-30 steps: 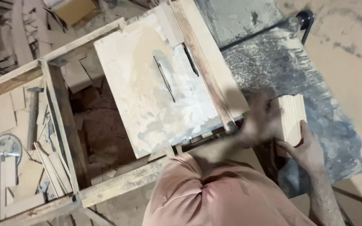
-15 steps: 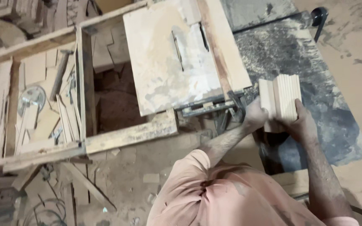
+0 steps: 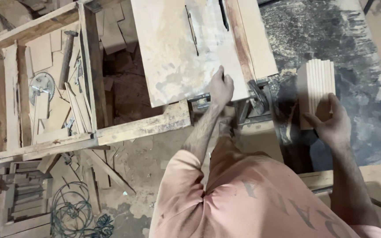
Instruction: The person repeatedly feeds small wooden planks through a table saw, guiding them with both hands and stacking the cut pieces on the table surface. The person continues this process for multiple planks, maintaining a consistent cutting rhythm.
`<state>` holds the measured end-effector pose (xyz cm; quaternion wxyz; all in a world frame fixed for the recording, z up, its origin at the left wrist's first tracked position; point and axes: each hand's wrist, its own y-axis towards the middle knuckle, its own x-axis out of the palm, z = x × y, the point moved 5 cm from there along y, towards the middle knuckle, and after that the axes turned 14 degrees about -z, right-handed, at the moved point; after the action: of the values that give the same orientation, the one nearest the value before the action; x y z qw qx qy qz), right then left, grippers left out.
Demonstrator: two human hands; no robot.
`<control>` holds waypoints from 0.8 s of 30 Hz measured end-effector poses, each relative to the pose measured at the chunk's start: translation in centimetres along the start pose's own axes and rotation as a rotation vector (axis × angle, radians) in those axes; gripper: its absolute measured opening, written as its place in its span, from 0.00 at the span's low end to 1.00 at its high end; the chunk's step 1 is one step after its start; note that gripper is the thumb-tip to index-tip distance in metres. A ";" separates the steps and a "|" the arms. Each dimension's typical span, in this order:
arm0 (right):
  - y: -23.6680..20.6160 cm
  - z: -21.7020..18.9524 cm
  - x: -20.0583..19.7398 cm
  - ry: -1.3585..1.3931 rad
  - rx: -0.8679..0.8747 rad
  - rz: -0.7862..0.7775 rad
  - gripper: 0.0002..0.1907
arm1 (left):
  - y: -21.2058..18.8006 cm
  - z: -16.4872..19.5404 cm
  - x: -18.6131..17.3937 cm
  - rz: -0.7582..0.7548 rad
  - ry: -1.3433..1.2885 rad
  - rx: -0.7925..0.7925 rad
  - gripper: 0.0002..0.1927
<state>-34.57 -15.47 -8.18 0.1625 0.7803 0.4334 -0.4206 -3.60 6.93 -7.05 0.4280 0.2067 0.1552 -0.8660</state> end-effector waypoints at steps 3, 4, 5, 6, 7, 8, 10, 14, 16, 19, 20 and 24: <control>0.3 -0.4 -0.1 -0.050 -0.032 -0.011 0.45 | 3.0 -2.5 0.9 -0.146 0.319 -0.054 0.29; 0.3 -0.1 0.0 -0.061 0.018 -0.020 0.46 | 3.2 -3.2 1.4 -0.182 0.418 -0.041 0.29; 0.3 0.3 0.1 -0.069 0.069 -0.028 0.47 | 3.5 -3.6 1.7 -0.200 0.523 0.008 0.29; 0.2 0.7 0.3 -0.076 0.119 -0.032 0.47 | 3.5 -4.0 2.2 -0.217 0.606 0.076 0.29; 0.1 0.8 0.4 -0.029 0.113 -0.024 0.48 | 3.7 -3.9 2.5 -0.202 0.704 0.197 0.30; -0.1 0.9 0.5 0.019 0.108 -0.013 0.48 | 4.3 -4.4 2.7 -0.215 0.723 0.210 0.31; -0.4 1.4 0.8 0.090 0.178 -0.020 0.50 | 6.4 -5.0 2.9 -0.246 0.755 0.233 0.33; -0.6 0.5 1.0 0.036 0.200 -0.031 0.50 | 14.8 -5.6 1.5 -0.207 0.779 0.255 0.32; 0.0 -1.0 0.7 -0.086 0.125 0.000 0.49 | 19.7 -5.7 0.5 -0.169 0.791 0.288 0.31; 0.8 -3.0 0.2 -0.075 0.174 -0.009 0.47 | 26.0 -5.6 -1.1 -0.129 0.808 0.308 0.30; 0.9 -3.3 0.1 0.080 0.258 -0.030 0.46 | 27.8 -5.2 -1.7 -0.108 0.822 0.318 0.29; 2.9 -5.9 -1.1 0.207 0.272 -0.046 0.38 | 33.7 -3.1 -4.8 -0.087 0.791 0.259 0.19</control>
<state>-29.46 -14.07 -4.19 0.0002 0.8242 0.4048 -0.3961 26.91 -8.15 -10.49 0.2686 0.5688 0.2060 -0.7496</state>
